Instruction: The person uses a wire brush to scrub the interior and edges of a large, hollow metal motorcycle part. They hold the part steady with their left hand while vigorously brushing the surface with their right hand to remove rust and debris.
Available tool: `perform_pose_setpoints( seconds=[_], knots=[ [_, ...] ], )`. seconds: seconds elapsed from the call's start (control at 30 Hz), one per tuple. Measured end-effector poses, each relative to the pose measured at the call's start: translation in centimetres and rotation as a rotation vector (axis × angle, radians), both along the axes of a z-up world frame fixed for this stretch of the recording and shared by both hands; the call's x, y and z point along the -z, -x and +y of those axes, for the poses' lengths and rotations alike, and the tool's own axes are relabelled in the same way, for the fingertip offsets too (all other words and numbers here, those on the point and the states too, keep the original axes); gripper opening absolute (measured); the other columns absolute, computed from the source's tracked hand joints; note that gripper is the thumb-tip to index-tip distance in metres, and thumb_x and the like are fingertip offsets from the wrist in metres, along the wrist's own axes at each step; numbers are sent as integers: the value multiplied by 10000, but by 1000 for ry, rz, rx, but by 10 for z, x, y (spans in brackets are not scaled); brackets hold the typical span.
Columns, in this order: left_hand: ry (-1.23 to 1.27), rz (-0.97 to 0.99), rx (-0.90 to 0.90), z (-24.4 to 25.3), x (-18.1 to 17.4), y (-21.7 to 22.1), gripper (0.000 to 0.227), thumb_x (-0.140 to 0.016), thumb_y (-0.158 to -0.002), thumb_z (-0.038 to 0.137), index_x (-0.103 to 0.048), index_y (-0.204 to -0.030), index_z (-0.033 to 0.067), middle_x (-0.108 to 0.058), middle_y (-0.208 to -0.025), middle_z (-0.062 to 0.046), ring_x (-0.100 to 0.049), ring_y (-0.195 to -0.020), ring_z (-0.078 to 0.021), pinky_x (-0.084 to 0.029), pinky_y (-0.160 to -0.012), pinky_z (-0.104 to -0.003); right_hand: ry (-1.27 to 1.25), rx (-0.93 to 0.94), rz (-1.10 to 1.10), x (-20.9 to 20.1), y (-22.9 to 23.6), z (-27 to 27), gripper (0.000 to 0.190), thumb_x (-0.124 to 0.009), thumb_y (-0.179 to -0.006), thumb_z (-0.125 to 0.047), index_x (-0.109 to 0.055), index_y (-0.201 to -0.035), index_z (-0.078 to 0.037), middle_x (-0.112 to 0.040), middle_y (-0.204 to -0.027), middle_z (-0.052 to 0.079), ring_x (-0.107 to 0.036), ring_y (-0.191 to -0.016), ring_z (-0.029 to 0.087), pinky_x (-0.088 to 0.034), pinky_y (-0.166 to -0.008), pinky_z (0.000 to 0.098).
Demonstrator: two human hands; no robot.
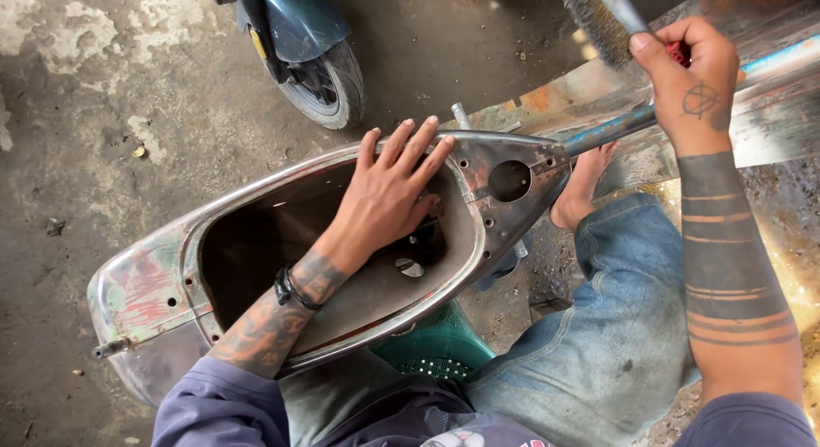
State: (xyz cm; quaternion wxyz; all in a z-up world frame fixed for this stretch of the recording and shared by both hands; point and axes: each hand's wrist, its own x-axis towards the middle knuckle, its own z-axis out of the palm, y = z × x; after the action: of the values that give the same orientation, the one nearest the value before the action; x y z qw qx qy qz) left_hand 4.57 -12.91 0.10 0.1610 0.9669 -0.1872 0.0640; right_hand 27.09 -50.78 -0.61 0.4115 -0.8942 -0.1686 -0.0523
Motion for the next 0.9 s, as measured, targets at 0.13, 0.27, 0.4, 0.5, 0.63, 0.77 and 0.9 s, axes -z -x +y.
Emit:
perform_pose_setpoints(
  seconds=[0.13,0.27,0.4,0.5,0.63,0.77,0.9],
  knots=[
    [-19,3,-28,-1,2,6,894,-748,-845,339,-323,-1610,153,-320,-1640,-149,-350,-1470,-380,-262,-1183,-590,8,-9,-14,-1,4,4,205,-791,-1060,-159,-684,-1023,12,-671,-852,-25,-579,-772,39,-462,-748,243],
    [22,25,-5,4,2,11,866,-742,-864,297,-322,-1618,222,-298,-1660,-147,-323,-1509,-370,-226,-1230,-582,167,-53,-152,0,4,8,198,-774,-1022,-152,-679,-984,18,-654,-822,17,-566,-766,92,-459,-767,282],
    [52,27,14,5,-1,12,856,-743,-863,292,-323,-1609,252,-289,-1659,-150,-313,-1514,-378,-206,-1238,-593,91,61,-15,-35,21,53,302,-838,-991,-304,-670,-980,-53,-574,-809,-27,-526,-792,106,-429,-776,305],
    [53,31,20,5,0,12,856,-741,-865,285,-326,-1613,246,-287,-1654,-153,-318,-1510,-383,-214,-1234,-594,317,-153,-372,-18,18,43,152,-788,-1011,-169,-725,-985,-33,-643,-875,25,-547,-971,217,-325,-974,400],
    [30,0,16,9,2,11,822,-729,-894,280,-333,-1614,256,-303,-1649,-150,-337,-1494,-371,-232,-1229,-577,251,-189,-285,-22,21,55,193,-754,-962,-262,-696,-1012,-85,-626,-970,18,-518,-1092,236,-284,-1036,382],
    [23,-12,9,23,5,6,751,-712,-919,274,-388,-1596,247,-359,-1642,-140,-394,-1475,-328,-303,-1211,-519,353,-248,-310,-25,22,62,190,-766,-958,-261,-666,-958,-100,-598,-958,8,-496,-1049,218,-254,-1049,411],
    [200,34,-57,55,6,-2,693,-620,-1001,478,-393,-1552,125,-586,-1448,-207,-573,-1294,-363,-399,-1064,-499,486,-377,-427,-24,23,50,228,-779,-950,-312,-657,-985,-122,-569,-949,-52,-479,-1092,164,-235,-1100,376]
  ],
)
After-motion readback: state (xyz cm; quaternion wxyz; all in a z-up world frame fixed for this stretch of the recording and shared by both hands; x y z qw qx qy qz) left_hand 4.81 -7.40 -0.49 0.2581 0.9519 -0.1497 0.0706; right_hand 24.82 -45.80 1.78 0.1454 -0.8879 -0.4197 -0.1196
